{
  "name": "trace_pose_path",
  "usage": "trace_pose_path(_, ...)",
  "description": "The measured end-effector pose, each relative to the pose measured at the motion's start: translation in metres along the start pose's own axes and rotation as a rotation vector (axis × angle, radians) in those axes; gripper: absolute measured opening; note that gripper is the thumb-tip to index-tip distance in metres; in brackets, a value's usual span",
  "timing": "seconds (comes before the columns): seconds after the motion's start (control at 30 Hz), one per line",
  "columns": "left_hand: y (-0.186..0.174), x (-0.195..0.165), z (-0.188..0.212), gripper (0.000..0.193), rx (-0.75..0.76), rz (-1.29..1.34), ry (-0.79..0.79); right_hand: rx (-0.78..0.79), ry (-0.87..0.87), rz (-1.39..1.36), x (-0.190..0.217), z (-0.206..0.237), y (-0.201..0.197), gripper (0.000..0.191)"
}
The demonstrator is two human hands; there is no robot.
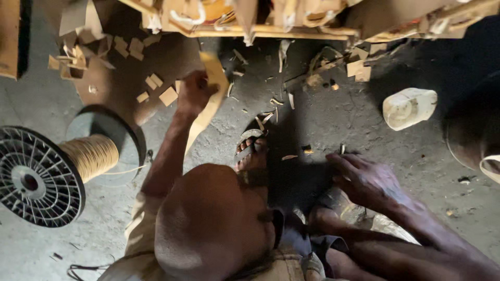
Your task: The person sits on the floor and ties thin wooden sticks and kraft paper strips onto a low wooden frame assembly, knotting and folding the strips to secure the sticks in place. They repeatedly pick up sticks and paper strips, fold the paper over the frame rails, and press the joints tight by hand.
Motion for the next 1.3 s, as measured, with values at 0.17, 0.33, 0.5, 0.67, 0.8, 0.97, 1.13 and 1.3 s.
trace_pose_path(0.17,0.083,-0.088,0.075,0.066,0.610,0.558,0.225,-0.035,0.147,-0.950,-0.010,-0.039,0.018,0.069)
trace_pose_path(0.33,0.151,-0.158,0.090,0.073,0.841,0.412,0.276,-0.294,0.100,-1.512,-0.039,-0.066,0.016,0.062)
trace_pose_path(0.5,0.157,-0.159,0.075,0.047,0.825,0.304,0.404,-0.533,0.288,-1.207,-0.100,-0.052,-0.001,0.012)
trace_pose_path(0.67,0.165,-0.110,0.065,0.031,0.730,0.038,0.206,-0.637,0.231,-1.171,-0.130,-0.023,0.002,0.003)
trace_pose_path(0.8,0.160,-0.104,0.065,0.027,0.672,-0.019,0.226,-0.708,0.168,-1.060,-0.132,-0.018,0.010,0.005)
trace_pose_path(0.97,0.156,-0.109,0.061,0.027,0.666,-0.057,0.267,-0.725,0.238,-1.014,-0.146,-0.020,0.021,0.006)
trace_pose_path(1.13,0.154,-0.098,0.056,0.031,0.673,-0.084,0.155,-0.747,0.272,-1.025,-0.167,-0.022,0.034,0.007)
trace_pose_path(1.3,0.139,-0.091,0.041,0.030,0.462,0.084,0.070,-0.747,0.315,-1.128,-0.167,-0.043,0.040,0.008)
Point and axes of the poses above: each hand's wrist, its own z-axis away from the middle knuckle, its own y-axis out of the palm, x = y × z, the point moved 8 cm from there along -z, towards the middle knuckle, and after that the axes turned 3 degrees about z, right-handed, at the moved point
